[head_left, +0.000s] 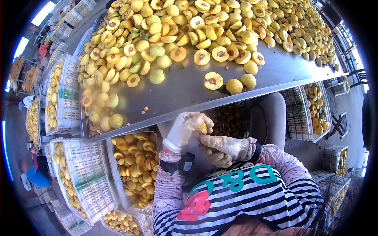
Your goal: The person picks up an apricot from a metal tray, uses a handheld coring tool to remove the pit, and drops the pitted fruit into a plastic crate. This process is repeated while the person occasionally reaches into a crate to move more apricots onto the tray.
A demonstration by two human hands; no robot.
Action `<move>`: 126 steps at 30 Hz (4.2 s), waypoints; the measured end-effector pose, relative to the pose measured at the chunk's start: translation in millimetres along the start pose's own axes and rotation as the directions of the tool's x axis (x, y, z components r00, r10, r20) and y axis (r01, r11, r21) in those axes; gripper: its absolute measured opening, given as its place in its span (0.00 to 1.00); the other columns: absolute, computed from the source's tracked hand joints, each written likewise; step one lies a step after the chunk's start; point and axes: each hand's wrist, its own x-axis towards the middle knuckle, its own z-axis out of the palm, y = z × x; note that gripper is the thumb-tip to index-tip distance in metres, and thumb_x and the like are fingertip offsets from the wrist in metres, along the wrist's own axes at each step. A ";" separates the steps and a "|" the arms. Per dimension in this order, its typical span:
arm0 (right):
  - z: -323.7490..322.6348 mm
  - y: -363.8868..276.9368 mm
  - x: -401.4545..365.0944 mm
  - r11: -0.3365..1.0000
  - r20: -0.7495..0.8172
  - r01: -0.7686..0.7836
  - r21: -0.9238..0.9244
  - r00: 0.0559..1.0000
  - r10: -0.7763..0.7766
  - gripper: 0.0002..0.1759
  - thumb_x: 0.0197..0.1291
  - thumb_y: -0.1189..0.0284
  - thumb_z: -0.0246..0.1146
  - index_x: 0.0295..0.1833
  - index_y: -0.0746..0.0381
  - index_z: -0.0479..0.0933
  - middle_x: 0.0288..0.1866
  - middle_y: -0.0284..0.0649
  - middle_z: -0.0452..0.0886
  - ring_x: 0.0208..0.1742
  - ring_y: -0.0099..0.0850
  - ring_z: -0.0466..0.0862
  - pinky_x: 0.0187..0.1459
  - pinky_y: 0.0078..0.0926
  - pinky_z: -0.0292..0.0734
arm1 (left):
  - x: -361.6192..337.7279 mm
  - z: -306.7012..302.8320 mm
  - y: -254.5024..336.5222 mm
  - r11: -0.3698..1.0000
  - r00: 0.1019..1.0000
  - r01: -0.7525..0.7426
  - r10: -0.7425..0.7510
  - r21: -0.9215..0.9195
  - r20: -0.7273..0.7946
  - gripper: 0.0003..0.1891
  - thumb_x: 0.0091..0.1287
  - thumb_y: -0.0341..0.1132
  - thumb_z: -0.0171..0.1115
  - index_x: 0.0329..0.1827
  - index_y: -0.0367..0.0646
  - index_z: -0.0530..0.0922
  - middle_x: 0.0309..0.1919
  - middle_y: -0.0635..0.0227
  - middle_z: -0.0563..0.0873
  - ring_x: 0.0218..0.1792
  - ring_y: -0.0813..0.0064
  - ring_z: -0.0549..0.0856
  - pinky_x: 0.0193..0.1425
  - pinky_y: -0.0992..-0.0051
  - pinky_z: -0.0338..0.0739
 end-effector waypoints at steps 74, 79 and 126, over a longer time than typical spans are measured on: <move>-29.1 -5.6 -14.6 0.542 0.032 0.441 -0.715 0.796 -0.605 0.21 0.74 0.55 0.60 0.47 0.65 0.81 0.30 0.34 0.79 0.32 0.23 0.76 0.37 0.28 0.75 | 7.9 74.5 6.9 0.689 0.655 -0.514 0.700 0.511 -0.285 0.16 0.74 0.39 0.55 0.37 0.33 0.83 0.39 0.54 0.89 0.42 0.68 0.87 0.50 0.72 0.80; -23.0 -11.0 -19.9 0.638 0.017 0.425 -0.642 0.840 -0.542 0.20 0.74 0.56 0.61 0.47 0.65 0.81 0.32 0.33 0.80 0.34 0.22 0.77 0.40 0.27 0.76 | 6.6 70.6 14.9 0.880 0.805 -0.358 0.460 0.312 -0.374 0.18 0.77 0.36 0.48 0.41 0.31 0.82 0.40 0.58 0.89 0.42 0.71 0.86 0.51 0.73 0.80; -26.9 32.9 25.7 0.415 0.006 0.642 -0.645 0.547 -0.837 0.25 0.75 0.49 0.56 0.42 0.62 0.79 0.21 0.33 0.73 0.20 0.27 0.74 0.23 0.22 0.69 | -3.4 81.6 -3.9 0.898 0.778 -0.416 0.272 -0.141 -0.567 0.19 0.80 0.37 0.50 0.65 0.34 0.77 0.44 0.59 0.88 0.47 0.66 0.87 0.54 0.67 0.83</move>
